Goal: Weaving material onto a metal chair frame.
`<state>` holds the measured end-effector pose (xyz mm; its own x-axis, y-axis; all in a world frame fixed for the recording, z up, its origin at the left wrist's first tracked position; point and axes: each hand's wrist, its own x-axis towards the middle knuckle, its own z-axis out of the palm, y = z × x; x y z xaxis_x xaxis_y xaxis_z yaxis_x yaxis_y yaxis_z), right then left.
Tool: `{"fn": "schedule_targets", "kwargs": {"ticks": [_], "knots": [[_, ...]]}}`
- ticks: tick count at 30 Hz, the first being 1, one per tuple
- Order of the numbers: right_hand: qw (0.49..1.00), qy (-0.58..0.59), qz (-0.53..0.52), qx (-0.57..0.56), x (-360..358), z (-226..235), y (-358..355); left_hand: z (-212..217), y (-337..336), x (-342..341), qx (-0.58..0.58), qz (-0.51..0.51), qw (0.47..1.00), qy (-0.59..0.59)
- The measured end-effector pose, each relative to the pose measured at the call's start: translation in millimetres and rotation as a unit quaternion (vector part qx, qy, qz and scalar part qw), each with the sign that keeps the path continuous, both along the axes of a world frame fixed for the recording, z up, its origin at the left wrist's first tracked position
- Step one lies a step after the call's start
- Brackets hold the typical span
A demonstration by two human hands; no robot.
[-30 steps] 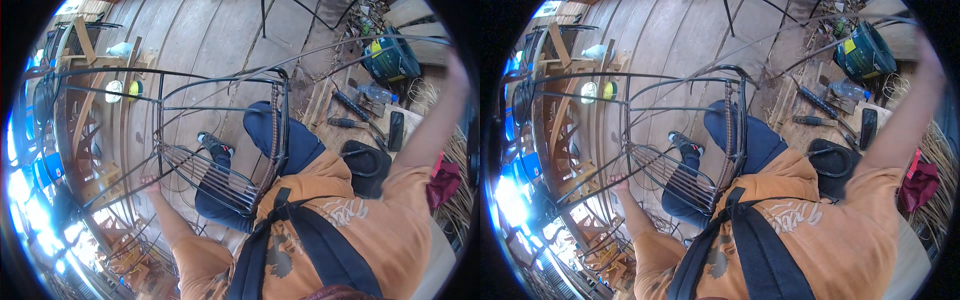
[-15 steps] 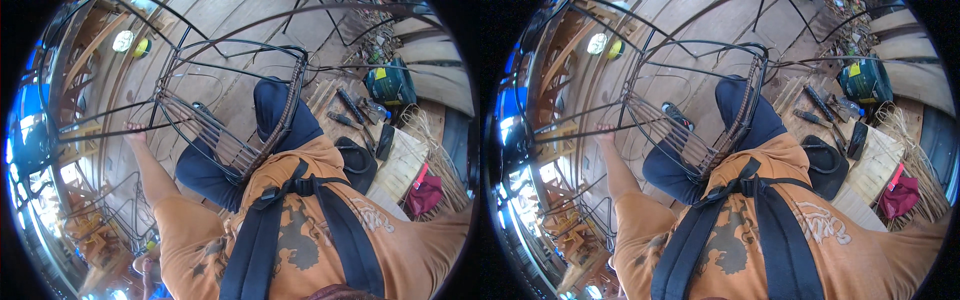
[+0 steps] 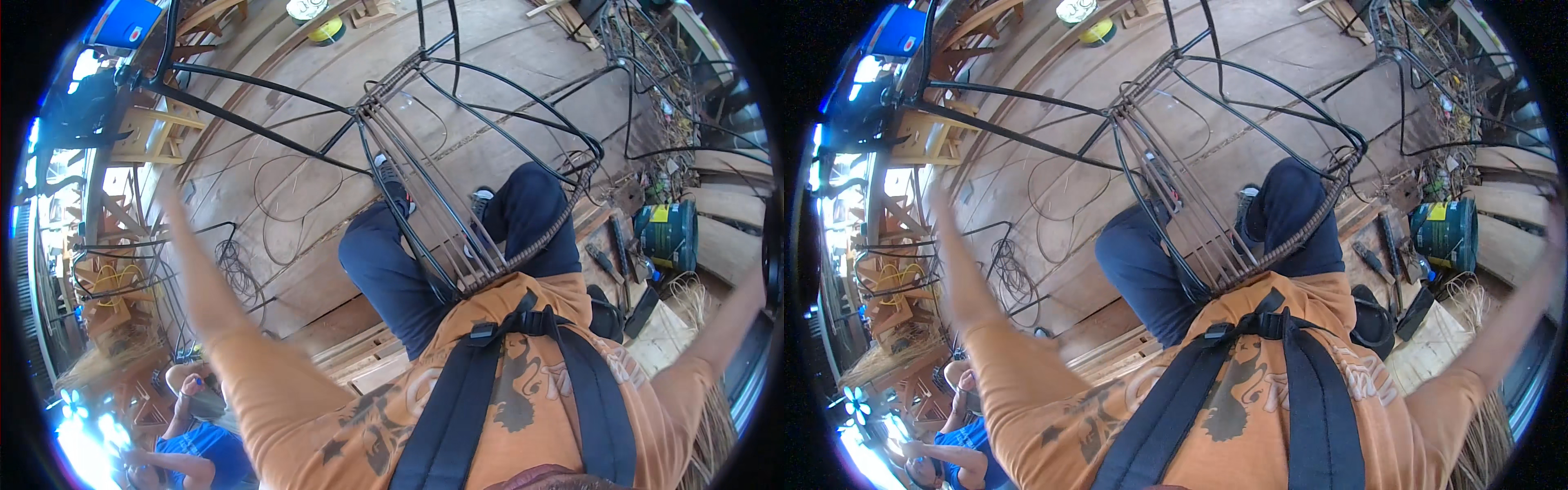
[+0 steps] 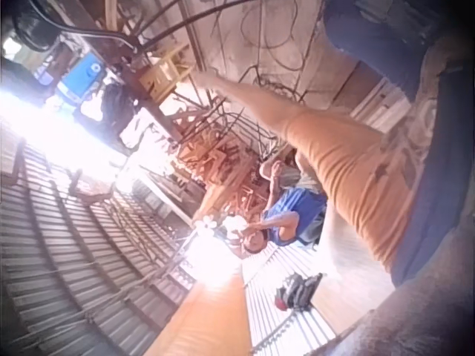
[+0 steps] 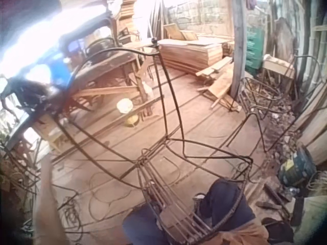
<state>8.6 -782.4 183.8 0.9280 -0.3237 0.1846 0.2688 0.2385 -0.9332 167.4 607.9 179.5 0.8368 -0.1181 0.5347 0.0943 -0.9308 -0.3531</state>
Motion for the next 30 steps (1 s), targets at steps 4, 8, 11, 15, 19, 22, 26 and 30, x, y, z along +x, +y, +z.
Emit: {"fn": "schedule_targets", "kwargs": {"ticks": [4,8,11,15,19,22,26,30], "knots": [[0.994,0.093,-0.039,0.044,32.9,-40.5,294.3,78.6,-58.2,2.0,-0.063,0.234,0.966,0.087],[0.927,0.306,0.145,-0.159,86.6,-77.4,529.2,37.9,-56.6,14.3,-0.065,0.234,0.949,0.201],[0.898,0.209,0.306,-0.238,124.0,-106.8,629.4,-112.1,-151.5,41.6,0.082,-0.075,0.952,0.284],[0.874,0.023,0.255,-0.413,172.3,-104.6,700.3,-143.5,-371.8,8.9,-0.636,0.005,0.766,0.094],[0.748,0.031,0.408,-0.522,168.0,-63.8,783.1,-164.4,-398.3,-64.2,-0.809,0.109,0.575,-0.059],[0.683,-0.153,0.289,-0.653,143.3,-99.4,841.0,-169.0,-441.3,-112.4,-0.837,0.105,0.535,-0.05],[0.719,-0.006,0.169,-0.674,204.9,-156.8,878.2,-162.4,-493.8,-150.5,-0.778,0.093,0.622,0.014],[0.682,0.0,0.167,-0.712,197.2,-138.0,870.1,-155.2,-520.4,-180.5,-0.773,0.013,0.634,0.024]]}}
